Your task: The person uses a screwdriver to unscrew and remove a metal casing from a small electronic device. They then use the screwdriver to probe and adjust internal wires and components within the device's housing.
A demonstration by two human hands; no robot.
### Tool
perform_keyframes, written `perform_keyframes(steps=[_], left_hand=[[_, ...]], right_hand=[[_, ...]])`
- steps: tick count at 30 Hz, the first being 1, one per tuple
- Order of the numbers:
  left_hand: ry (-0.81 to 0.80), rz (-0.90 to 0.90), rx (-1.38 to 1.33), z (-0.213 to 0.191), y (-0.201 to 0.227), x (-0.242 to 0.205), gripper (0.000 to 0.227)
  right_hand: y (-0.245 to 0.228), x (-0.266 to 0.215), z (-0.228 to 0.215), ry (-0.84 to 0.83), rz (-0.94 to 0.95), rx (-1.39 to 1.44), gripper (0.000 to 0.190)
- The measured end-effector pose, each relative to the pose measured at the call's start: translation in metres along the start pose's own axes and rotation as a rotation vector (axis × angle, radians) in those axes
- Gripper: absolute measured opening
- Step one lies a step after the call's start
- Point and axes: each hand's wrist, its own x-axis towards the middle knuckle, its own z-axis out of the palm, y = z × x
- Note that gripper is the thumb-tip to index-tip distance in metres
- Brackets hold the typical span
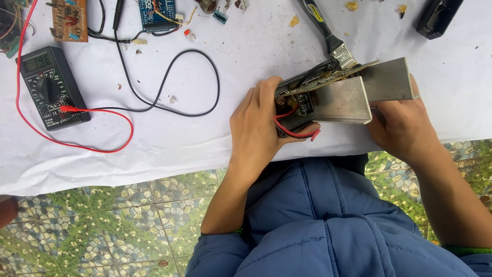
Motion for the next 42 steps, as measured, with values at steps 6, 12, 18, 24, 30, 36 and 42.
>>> perform_keyframes(steps=[6,12,18,24,30,36,42], left_hand=[[-0.006,-0.014,0.027,0.006,-0.001,0.001,0.087],[0.015,-0.017,0.043,-0.002,0.001,0.001,0.085],[0.054,0.014,0.071,0.003,0.001,-0.001,0.083],[0.047,0.014,0.069,0.002,0.001,-0.002,0.081],[0.014,-0.019,0.067,0.003,0.001,-0.001,0.087],[0.037,-0.025,0.034,0.004,0.002,0.000,0.080],[0.020,-0.048,0.039,0.005,0.002,-0.001,0.084]], right_hand=[[-0.010,0.009,-0.003,-0.002,-0.041,0.010,0.007],[-0.013,0.021,-0.008,-0.067,-0.057,0.054,0.012],[-0.005,0.021,-0.038,-0.180,-0.106,-0.086,0.013],[-0.020,0.027,-0.048,-0.203,-0.071,-0.164,0.015],[0.002,-0.006,-0.009,-0.149,0.080,-0.132,0.014],[-0.011,-0.008,0.007,0.029,0.074,-0.134,0.012],[-0.035,0.003,0.006,0.123,0.036,-0.142,0.012]])
